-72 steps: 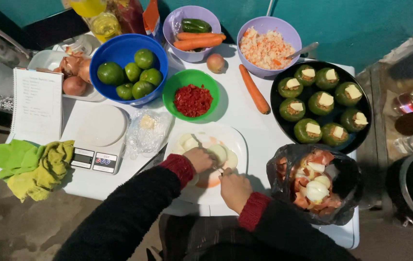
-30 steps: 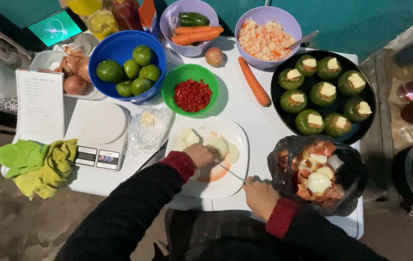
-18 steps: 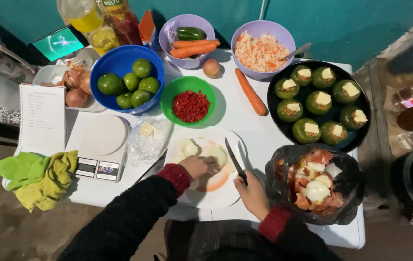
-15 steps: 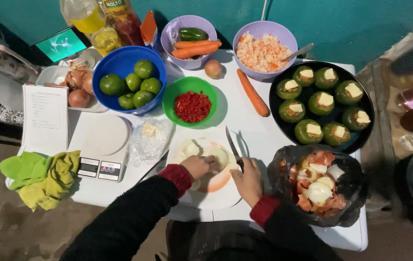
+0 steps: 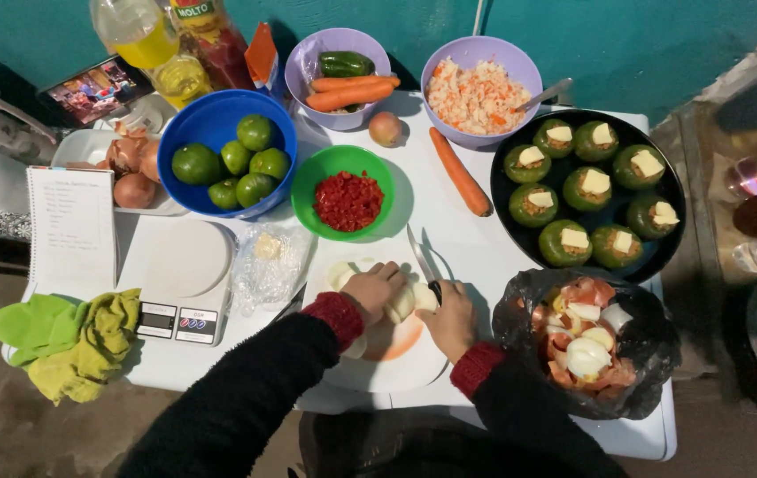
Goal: The recorder peels and dices a white onion using a paring knife.
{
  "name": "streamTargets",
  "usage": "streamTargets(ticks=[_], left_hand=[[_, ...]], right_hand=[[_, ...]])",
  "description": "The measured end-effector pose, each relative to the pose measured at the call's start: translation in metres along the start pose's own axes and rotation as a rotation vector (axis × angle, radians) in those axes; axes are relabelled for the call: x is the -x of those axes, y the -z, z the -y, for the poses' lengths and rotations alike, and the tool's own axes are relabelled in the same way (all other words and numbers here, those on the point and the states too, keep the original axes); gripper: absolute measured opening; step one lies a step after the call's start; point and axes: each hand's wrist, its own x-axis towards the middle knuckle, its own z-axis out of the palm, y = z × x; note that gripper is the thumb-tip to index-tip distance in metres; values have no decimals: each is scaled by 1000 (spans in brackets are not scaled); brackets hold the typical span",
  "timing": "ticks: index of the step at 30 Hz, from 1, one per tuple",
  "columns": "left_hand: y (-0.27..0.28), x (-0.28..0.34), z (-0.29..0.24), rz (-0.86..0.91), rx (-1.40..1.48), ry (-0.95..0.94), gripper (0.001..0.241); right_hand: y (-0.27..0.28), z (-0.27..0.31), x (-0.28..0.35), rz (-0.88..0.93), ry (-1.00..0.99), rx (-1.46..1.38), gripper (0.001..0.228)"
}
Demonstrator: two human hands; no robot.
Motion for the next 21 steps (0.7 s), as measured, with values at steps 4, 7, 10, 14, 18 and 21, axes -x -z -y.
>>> streamTargets(ticks=[4,7,10,14,18,21], left_hand=[[7,-4,-6,62,7,61,51],[2,-1,-4,110,27,71,56],[-6,0,3,119,44,40,52],[1,4,-3,137,54,40,56],[27,6,-21,153,105,94,69],[17,10,-15,195,58,116,73]], right_hand=[[-5,-3,-5,-23,22,-59,49],[-2,5,-2,-5,19,-44,45],[1,11,-2,3,13,-27,44],[-7,4,-5,16,37,-125,38],[-12,5,-5,43,21,-198,28],[-26,-12,-9,88,30,-367,26]])
